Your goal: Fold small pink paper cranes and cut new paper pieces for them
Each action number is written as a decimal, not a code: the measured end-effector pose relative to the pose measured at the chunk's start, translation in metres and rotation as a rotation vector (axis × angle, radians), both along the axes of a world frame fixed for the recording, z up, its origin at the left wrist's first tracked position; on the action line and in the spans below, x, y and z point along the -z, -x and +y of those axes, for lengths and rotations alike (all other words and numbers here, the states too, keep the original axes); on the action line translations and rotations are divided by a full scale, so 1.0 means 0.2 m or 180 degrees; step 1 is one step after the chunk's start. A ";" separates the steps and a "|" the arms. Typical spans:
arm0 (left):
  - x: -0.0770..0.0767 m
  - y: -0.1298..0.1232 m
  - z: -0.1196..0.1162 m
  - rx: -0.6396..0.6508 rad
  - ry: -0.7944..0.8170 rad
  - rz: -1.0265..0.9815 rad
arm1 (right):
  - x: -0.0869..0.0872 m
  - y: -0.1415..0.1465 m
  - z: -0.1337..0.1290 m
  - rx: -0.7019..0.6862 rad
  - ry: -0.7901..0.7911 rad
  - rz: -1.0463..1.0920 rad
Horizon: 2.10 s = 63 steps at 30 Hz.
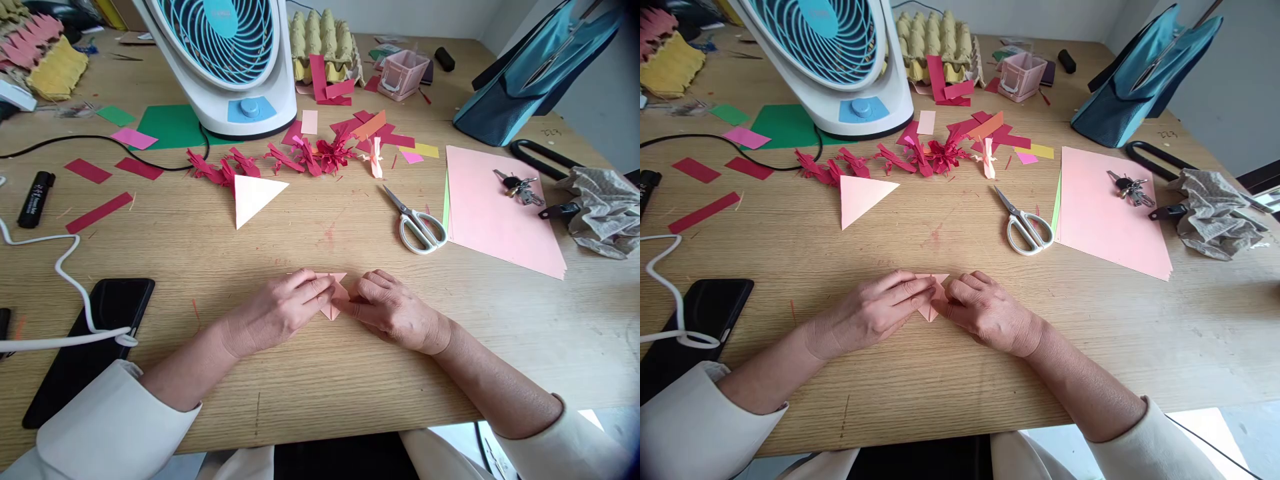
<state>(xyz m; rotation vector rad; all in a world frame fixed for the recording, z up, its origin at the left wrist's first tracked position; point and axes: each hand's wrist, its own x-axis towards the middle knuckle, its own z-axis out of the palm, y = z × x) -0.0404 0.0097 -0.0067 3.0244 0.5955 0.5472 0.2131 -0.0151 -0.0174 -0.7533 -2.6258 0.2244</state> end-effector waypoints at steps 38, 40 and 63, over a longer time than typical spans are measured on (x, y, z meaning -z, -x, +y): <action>0.02 0.00 -0.01 -0.0052 -0.0081 0.0238 | -0.02 0.01 0.00 -0.0003 -0.0119 -0.0114; 0.02 0.00 -0.01 -0.0055 -0.0135 0.0283 | -0.01 0.00 0.00 0.0000 -0.0062 -0.0104; 0.04 -0.01 -0.02 -0.0067 0.0044 0.0206 | 0.01 0.01 0.01 0.0047 0.0009 -0.0151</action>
